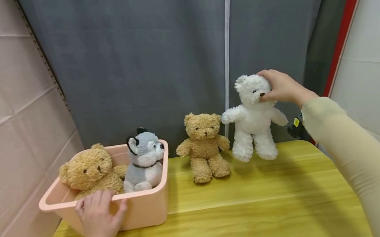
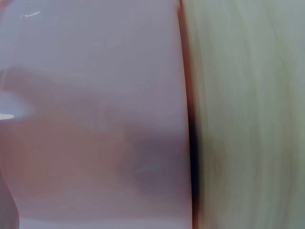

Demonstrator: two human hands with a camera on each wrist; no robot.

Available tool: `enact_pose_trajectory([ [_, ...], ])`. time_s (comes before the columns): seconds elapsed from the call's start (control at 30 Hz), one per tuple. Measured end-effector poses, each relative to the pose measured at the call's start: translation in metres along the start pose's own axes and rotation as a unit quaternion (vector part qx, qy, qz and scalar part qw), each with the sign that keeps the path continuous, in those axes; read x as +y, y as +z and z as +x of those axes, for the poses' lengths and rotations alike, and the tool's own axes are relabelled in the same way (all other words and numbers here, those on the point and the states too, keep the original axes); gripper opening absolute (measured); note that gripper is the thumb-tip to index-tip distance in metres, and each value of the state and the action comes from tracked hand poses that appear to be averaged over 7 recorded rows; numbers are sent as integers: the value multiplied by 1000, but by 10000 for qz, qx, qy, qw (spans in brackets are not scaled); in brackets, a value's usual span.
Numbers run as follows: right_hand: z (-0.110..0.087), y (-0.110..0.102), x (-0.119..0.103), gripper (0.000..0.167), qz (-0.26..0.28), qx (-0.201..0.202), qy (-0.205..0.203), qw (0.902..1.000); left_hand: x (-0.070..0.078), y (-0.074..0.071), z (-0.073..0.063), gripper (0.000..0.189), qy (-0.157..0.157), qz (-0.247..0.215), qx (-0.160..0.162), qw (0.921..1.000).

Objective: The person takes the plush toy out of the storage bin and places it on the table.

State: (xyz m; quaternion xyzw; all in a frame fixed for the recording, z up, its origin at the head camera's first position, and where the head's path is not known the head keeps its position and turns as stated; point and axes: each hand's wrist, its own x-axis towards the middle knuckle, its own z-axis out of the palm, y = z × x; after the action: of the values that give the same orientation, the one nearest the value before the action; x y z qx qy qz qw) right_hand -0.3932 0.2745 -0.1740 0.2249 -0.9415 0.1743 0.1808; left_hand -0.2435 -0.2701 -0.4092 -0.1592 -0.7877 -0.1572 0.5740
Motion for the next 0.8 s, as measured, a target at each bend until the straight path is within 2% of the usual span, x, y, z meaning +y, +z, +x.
enact_pose_trajectory([
  [0.27,-11,31,19,73,-4,-268,134,9996,0,-3,-1,56,-16,12,5,10000],
  [0.53,-17,68,34,71,5,-92,-199,9998,0,-6,-3,57,-69,8,-1,10000],
  [0.8,-24,104,41,70,67,-19,16,10000,-1,-9,-5,56,-78,52,-13,10000],
])
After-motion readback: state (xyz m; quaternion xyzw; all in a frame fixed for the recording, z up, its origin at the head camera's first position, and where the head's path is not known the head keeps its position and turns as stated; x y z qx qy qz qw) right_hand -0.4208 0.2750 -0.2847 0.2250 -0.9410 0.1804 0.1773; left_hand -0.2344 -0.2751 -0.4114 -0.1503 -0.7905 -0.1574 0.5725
